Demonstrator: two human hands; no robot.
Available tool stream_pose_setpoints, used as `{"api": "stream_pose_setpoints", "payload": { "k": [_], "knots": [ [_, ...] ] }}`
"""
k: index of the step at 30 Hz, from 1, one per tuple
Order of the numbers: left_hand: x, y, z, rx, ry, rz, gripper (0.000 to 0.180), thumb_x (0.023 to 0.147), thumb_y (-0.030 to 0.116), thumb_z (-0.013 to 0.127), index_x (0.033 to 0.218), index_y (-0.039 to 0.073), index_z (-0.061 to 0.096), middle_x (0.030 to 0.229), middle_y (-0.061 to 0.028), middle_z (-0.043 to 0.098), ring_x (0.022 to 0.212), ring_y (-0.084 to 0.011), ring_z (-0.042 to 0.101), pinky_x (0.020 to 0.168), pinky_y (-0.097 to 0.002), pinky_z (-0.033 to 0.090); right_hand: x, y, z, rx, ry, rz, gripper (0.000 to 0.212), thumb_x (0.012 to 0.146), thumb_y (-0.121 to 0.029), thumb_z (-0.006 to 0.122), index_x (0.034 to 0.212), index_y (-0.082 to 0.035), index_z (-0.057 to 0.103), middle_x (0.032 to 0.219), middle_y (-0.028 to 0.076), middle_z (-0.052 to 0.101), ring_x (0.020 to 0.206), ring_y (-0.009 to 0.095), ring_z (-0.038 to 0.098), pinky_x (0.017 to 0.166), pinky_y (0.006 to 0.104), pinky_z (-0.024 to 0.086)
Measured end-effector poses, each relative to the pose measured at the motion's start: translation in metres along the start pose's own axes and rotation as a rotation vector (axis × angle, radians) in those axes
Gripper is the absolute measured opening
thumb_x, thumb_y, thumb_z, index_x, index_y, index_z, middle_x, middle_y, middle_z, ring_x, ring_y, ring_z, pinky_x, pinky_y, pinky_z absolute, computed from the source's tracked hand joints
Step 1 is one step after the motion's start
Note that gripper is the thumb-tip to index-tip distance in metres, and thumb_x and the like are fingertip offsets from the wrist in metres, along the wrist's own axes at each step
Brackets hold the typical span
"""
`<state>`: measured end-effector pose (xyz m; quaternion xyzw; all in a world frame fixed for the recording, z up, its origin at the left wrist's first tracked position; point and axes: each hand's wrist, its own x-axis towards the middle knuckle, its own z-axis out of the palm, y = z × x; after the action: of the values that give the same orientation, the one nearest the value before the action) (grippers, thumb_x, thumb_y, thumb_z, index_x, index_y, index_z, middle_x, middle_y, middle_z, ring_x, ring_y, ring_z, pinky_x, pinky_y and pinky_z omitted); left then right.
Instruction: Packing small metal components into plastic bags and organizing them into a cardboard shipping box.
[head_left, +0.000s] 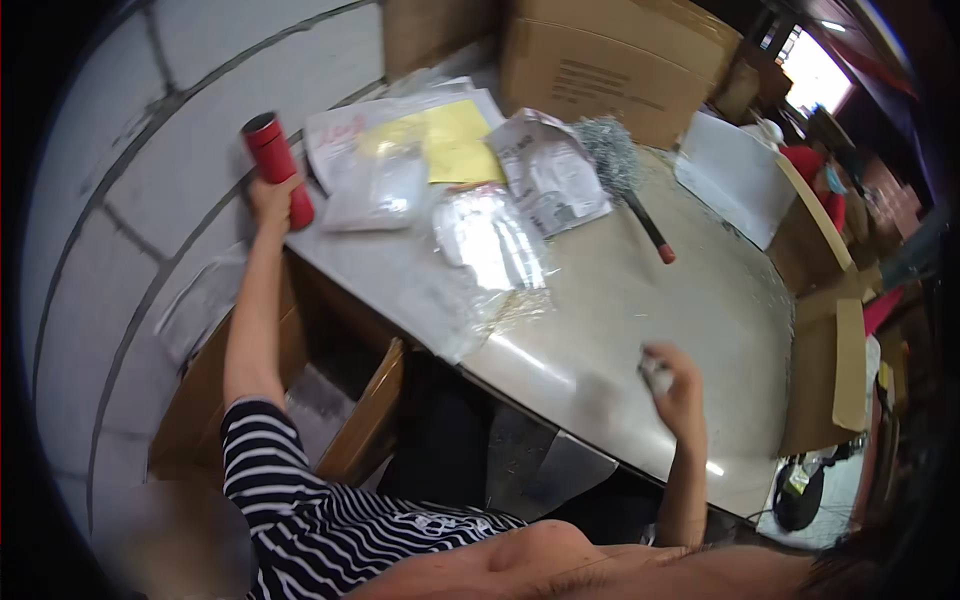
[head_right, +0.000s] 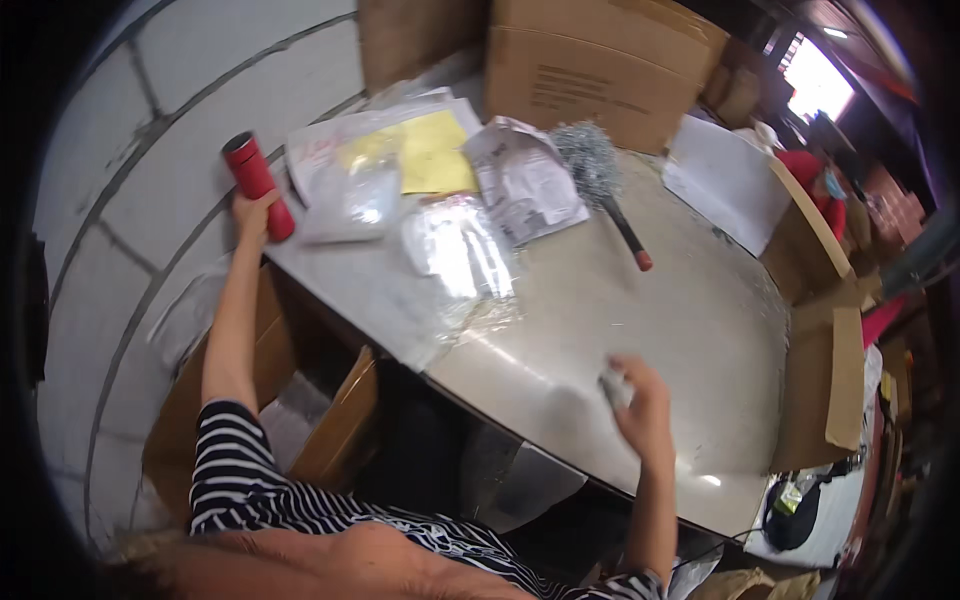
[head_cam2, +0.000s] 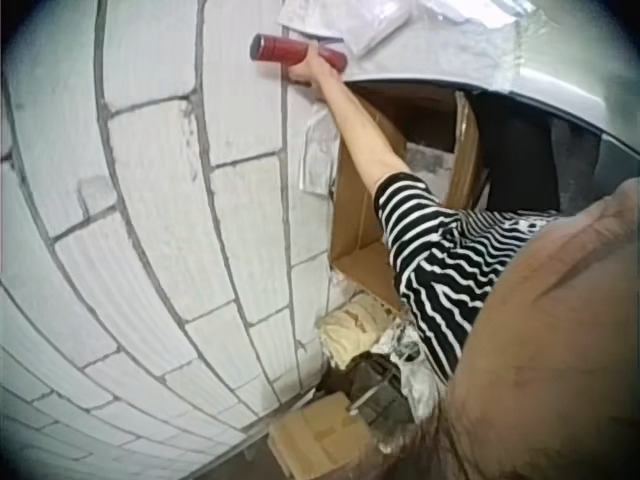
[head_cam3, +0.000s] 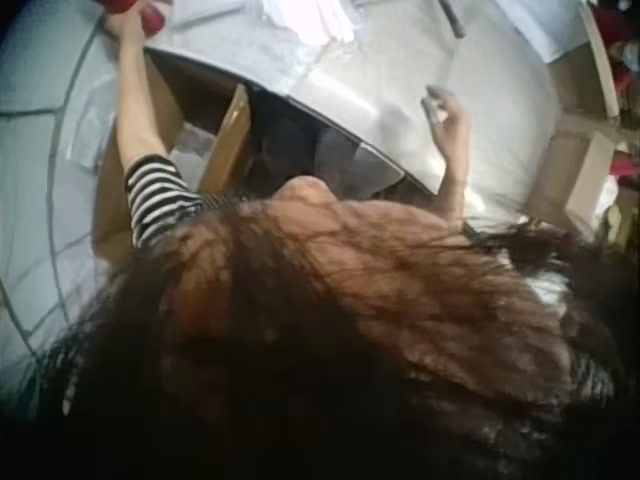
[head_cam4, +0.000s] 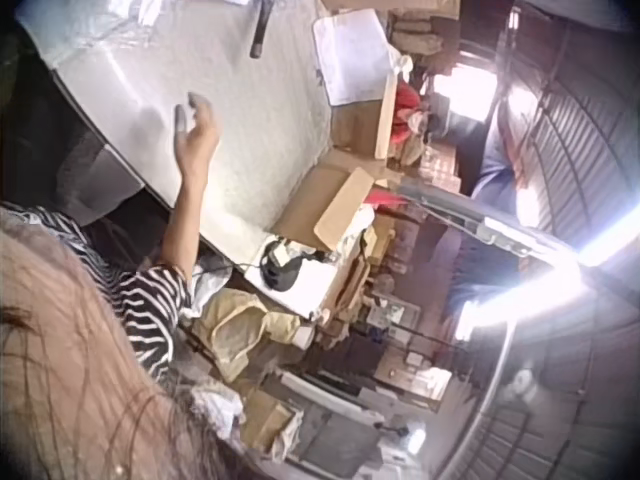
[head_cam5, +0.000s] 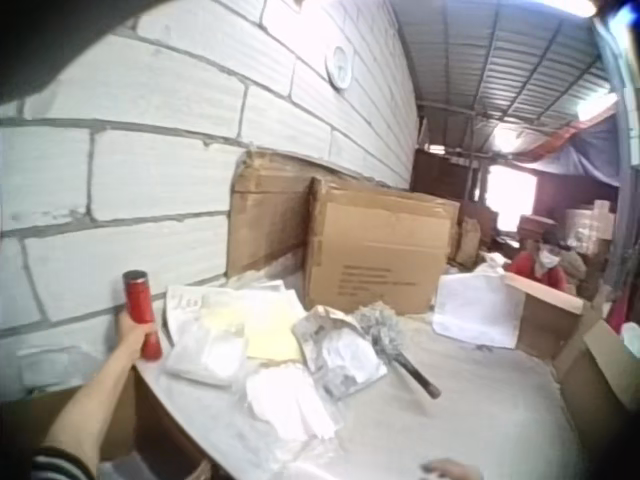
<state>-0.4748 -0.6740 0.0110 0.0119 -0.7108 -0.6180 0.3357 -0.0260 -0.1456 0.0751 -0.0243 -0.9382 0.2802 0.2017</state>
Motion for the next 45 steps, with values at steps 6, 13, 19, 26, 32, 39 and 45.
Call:
{"api": "stream_pose_setpoints", "payload": {
  "k": [6,13,19,26,32,39,45],
  "knots": [
    [0.002,-0.001,0.038,-0.045,-0.076,0.017,0.051,0.065,0.006,0.084,0.109,0.002,0.059,0.101,-0.0083,0.067,0.087,-0.0189,0.064,0.081,-0.0324,0.050,0.180,0.120,0.013,-0.466,0.184,0.210,0.032,0.083,-0.018,0.066,0.110,-0.001,0.063,0.111,0.019,0.064,0.102,0.038,0.060,0.083,0.0441,0.049],
    [0.013,-0.033,0.023,0.026,-0.110,-0.016,0.050,0.076,0.023,0.081,0.114,0.001,0.059,0.104,-0.0088,0.066,0.092,-0.0193,0.063,0.085,-0.0318,0.048,0.240,0.151,0.062,-0.215,-0.205,0.538,0.028,0.079,-0.011,0.058,0.103,0.003,0.061,0.091,0.028,0.067,0.081,0.043,0.067,0.065,0.0503,0.052],
    [-0.003,-0.030,0.037,0.132,-0.080,-0.037,0.054,0.073,0.025,0.083,0.114,-0.001,0.059,0.109,-0.0128,0.066,0.096,-0.0226,0.064,0.087,-0.0340,0.048,0.152,0.146,-0.019,-0.155,-0.293,0.685,0.016,0.088,-0.017,0.059,0.090,-0.002,0.054,0.060,0.008,0.054,0.045,0.018,0.053,0.037,0.0371,0.038],
    [0.018,-0.073,-0.004,0.449,0.048,0.028,0.062,0.070,0.020,0.079,0.120,-0.009,0.054,0.113,-0.0239,0.064,0.107,-0.0358,0.062,0.093,-0.0394,0.047,0.000,0.133,-0.076,-0.062,-0.135,0.688,0.017,0.089,-0.013,0.059,0.100,0.000,0.056,0.059,0.005,0.052,0.046,0.016,0.051,0.041,0.0335,0.040],
    [-0.101,0.079,0.046,0.079,-0.362,0.160,0.032,0.084,0.001,0.061,0.116,-0.001,0.061,0.110,-0.0127,0.066,0.102,-0.0190,0.063,0.092,-0.0300,0.047,-0.092,0.101,-0.101,-0.021,-0.131,0.832,0.030,0.088,-0.008,0.058,0.116,0.001,0.052,0.062,0.008,0.054,0.048,0.017,0.053,0.045,0.0356,0.044],
    [-0.341,0.249,0.173,0.028,-1.308,0.327,0.065,0.081,0.021,0.074,0.136,0.001,0.045,0.135,-0.0188,0.051,0.126,-0.0275,0.050,0.102,-0.0382,0.043,-0.153,0.083,-0.099,0.004,-0.070,0.768,0.029,0.088,-0.006,0.055,0.115,0.002,0.051,0.066,0.014,0.057,0.050,0.021,0.058,0.046,0.0375,0.045],
    [-0.439,0.260,0.266,0.415,-1.157,0.682,0.096,0.063,0.042,0.085,0.135,-0.003,0.041,0.135,-0.0235,0.050,0.126,-0.0353,0.049,0.105,-0.0427,0.040,-0.195,0.065,-0.117,0.205,-0.130,0.776,0.026,0.088,-0.011,0.060,0.111,0.000,0.053,0.064,0.007,0.055,0.049,0.016,0.052,0.046,0.0322,0.042]
  ]
}}
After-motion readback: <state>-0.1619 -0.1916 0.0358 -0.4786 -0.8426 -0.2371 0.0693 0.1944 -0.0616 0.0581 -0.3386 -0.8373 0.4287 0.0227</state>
